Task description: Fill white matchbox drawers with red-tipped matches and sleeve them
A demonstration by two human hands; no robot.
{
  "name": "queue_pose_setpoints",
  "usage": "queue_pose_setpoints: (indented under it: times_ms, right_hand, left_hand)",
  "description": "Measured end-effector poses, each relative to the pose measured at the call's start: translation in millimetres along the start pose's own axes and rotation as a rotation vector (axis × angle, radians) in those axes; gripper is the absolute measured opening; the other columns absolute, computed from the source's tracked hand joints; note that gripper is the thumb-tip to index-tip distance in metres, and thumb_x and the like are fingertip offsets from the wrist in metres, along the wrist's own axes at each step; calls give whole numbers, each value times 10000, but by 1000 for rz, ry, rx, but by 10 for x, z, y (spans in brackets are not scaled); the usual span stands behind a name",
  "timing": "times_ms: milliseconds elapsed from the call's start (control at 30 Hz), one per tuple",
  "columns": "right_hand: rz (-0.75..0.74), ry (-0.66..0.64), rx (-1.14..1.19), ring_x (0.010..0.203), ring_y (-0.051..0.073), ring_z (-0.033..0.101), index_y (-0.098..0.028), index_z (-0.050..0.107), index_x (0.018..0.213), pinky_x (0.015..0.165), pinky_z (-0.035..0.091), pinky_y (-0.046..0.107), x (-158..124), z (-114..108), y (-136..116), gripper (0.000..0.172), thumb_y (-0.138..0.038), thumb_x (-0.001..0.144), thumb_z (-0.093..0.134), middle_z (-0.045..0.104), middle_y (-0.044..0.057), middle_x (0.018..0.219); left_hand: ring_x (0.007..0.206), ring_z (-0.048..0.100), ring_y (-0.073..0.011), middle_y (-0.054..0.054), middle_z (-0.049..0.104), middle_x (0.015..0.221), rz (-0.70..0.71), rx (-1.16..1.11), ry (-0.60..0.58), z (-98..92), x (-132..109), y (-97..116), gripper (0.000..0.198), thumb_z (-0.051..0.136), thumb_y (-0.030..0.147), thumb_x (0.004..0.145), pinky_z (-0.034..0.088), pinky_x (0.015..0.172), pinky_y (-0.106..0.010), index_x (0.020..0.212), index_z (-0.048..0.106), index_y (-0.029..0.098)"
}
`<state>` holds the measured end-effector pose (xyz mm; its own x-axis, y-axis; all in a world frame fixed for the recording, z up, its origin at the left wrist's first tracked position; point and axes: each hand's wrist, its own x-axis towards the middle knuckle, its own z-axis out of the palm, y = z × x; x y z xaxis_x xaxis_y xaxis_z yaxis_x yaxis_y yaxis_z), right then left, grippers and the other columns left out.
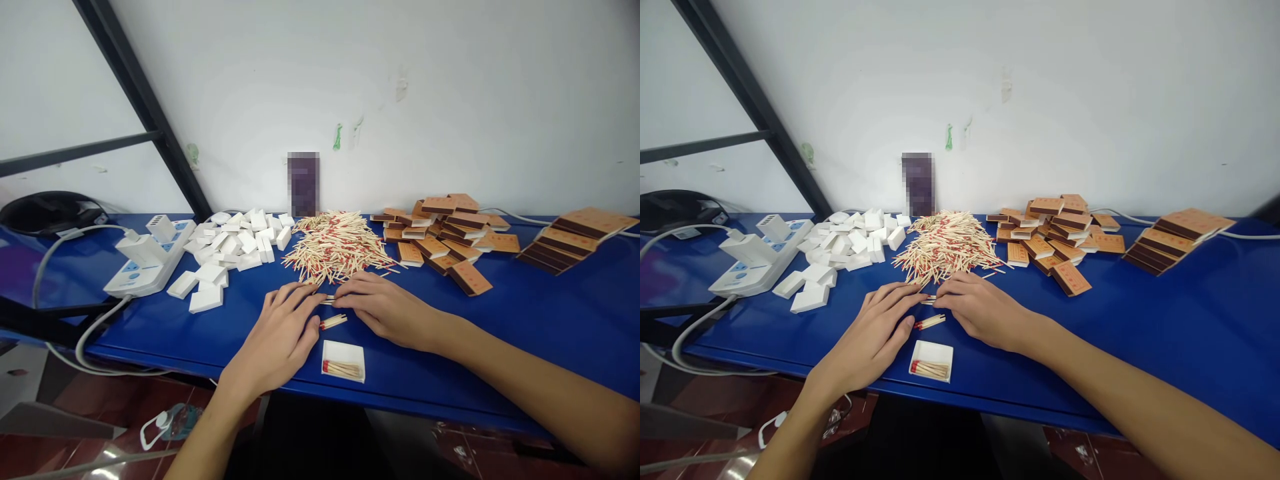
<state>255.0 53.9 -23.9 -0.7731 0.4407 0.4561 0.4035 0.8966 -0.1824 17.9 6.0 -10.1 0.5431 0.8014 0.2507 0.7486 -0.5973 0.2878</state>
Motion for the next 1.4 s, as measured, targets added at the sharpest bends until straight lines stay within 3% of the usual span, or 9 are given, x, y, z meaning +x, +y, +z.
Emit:
queue_pose_setpoints:
  times_ms: [467, 900, 1067, 1400]
  right_hand:
    - [23, -29, 79, 988, 220, 652, -171, 698, 1093, 963, 518, 469, 5, -8, -18, 307, -75, 944, 447, 721, 105, 1055]
    - [196, -19, 29, 903, 218, 654, -165, 675, 1056, 786, 546, 360, 9, -45, -27, 245, -96, 930, 475, 689, 101, 969]
    - [258, -78, -12, 823, 198, 643, -181, 680, 992, 722, 507, 321, -2, -87, -14, 230, -92, 907, 486, 660, 80, 934]
    - [278, -252, -85, 805, 191, 620, -199, 653, 1112, 693, 444, 311, -39, -226, 68, 289, -97, 947, 438, 618, 60, 944]
  left_hand:
    - [1394, 343, -315, -84, 449, 1521, 8, 50, -19, 15, -14, -13, 393, 406, 287, 1033, 375, 1107, -568, 1397, 541, 229]
    - [1385, 355, -307, -87, 487, 1482, -3, 47, -14, 17, -7, -9, 369, 414, 279, 1029, 374, 1106, -550, 1349, 588, 217]
    - [1385, 358, -303, -91, 495, 1473, 4, 19, -1, -3, -10, 4, 368, 425, 280, 1024, 371, 1108, -539, 1357, 567, 212]
    - [1426, 379, -293, -34, 580, 1428, 93, -24, -70, -41, 2, 37, 368, 427, 230, 1018, 328, 1131, -532, 1349, 584, 251]
